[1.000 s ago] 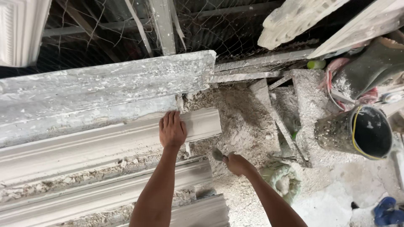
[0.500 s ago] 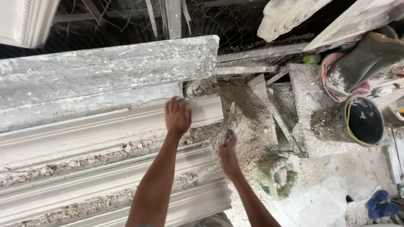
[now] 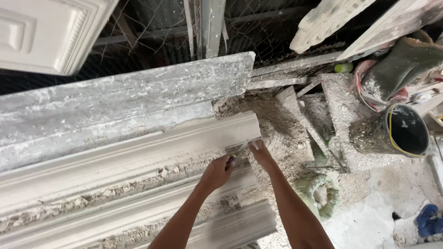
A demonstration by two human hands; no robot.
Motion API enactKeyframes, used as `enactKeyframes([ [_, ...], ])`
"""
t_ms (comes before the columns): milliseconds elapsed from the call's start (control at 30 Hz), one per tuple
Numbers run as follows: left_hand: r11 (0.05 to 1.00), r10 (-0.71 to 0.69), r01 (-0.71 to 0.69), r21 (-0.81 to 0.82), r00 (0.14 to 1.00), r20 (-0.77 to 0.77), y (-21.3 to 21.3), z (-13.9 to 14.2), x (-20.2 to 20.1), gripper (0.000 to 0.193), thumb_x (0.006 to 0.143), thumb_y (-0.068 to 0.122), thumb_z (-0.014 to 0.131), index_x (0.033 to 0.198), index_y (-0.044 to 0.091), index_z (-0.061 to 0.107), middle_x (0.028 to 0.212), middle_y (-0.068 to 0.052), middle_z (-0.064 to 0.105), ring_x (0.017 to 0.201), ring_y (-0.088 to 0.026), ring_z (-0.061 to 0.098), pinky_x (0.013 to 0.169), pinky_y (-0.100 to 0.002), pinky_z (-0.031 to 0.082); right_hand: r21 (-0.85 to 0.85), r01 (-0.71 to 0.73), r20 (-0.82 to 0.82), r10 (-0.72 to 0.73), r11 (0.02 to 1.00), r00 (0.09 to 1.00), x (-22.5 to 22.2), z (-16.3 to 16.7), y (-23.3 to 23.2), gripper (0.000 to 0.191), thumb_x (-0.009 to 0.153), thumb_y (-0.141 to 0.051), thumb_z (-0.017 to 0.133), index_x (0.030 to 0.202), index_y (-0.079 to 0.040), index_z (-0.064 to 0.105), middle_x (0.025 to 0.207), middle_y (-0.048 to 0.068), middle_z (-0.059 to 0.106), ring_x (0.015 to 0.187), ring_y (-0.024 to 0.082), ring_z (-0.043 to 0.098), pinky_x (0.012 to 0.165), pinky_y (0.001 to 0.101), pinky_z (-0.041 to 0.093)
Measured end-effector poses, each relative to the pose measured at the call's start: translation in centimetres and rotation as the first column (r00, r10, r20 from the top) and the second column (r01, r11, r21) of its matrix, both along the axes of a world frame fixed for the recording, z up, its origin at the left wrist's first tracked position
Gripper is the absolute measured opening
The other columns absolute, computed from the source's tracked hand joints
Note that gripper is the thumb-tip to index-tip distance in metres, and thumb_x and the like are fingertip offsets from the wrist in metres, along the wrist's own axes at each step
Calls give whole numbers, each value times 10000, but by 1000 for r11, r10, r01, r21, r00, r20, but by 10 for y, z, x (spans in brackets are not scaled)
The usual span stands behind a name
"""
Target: The person scrapes dried plaster residue out of the grooves of decorative cornice moldings using a small handheld scraper, working along each molding piece section by section and moving finished pieces aside to reach the next one.
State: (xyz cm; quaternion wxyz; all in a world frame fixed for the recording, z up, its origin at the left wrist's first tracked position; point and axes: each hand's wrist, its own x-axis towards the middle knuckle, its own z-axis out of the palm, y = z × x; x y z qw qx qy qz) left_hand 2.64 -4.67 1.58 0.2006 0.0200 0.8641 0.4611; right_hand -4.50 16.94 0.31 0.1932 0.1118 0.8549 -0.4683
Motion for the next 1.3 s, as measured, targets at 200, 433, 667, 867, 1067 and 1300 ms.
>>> enactKeyframes([
  [200,997,-24,28,-70,999,46,27,3,-27,360,1067,329,471,998,28,656,755,-172,690,602,-294,679,590,-486,595,146,2,-172,24,989,985,-2,3,-8,381,1074,-308,538,1276,-8,656,1236,147,739,1138,256,683,981,392,524],
  [433,989,-44,53,-140,997,68,62,31,-41,414,1099,321,411,990,14,668,817,-181,679,697,-321,721,596,-497,618,-150,277,36,-275,949,961,-6,15,-10,426,1046,-125,490,1455,-22,550,1213,219,691,920,225,604,774,399,502],
  [667,981,99,-88,-175,994,55,63,39,-36,466,1099,376,383,975,47,690,910,-226,719,870,-430,722,749,-576,563,-64,307,-75,-311,950,947,12,21,9,506,996,-148,598,1489,-81,508,1366,87,675,1159,155,643,944,321,527],
  [867,995,-42,48,-93,997,62,24,37,-6,350,1065,351,415,1151,65,597,886,-242,716,804,-420,723,726,-562,578,-272,433,80,-428,860,900,59,32,25,503,1002,-223,613,1488,-149,508,1378,94,632,1120,212,588,886,397,505],
  [1067,996,80,-76,35,990,-115,-50,31,94,260,1022,283,549,1154,75,631,959,-188,737,839,-400,705,726,-531,552,-200,270,-181,-306,942,935,121,25,38,437,1026,-198,547,1423,-18,520,1257,116,685,1056,180,673,842,346,559],
  [1300,826,563,-549,123,804,-190,-98,45,251,475,944,217,620,1396,100,534,1106,-197,725,927,-387,702,766,-488,564,-121,-7,-155,-12,993,988,140,-9,3,364,1065,-294,513,1251,-18,659,704,84,601,610,192,556,555,332,464],
])
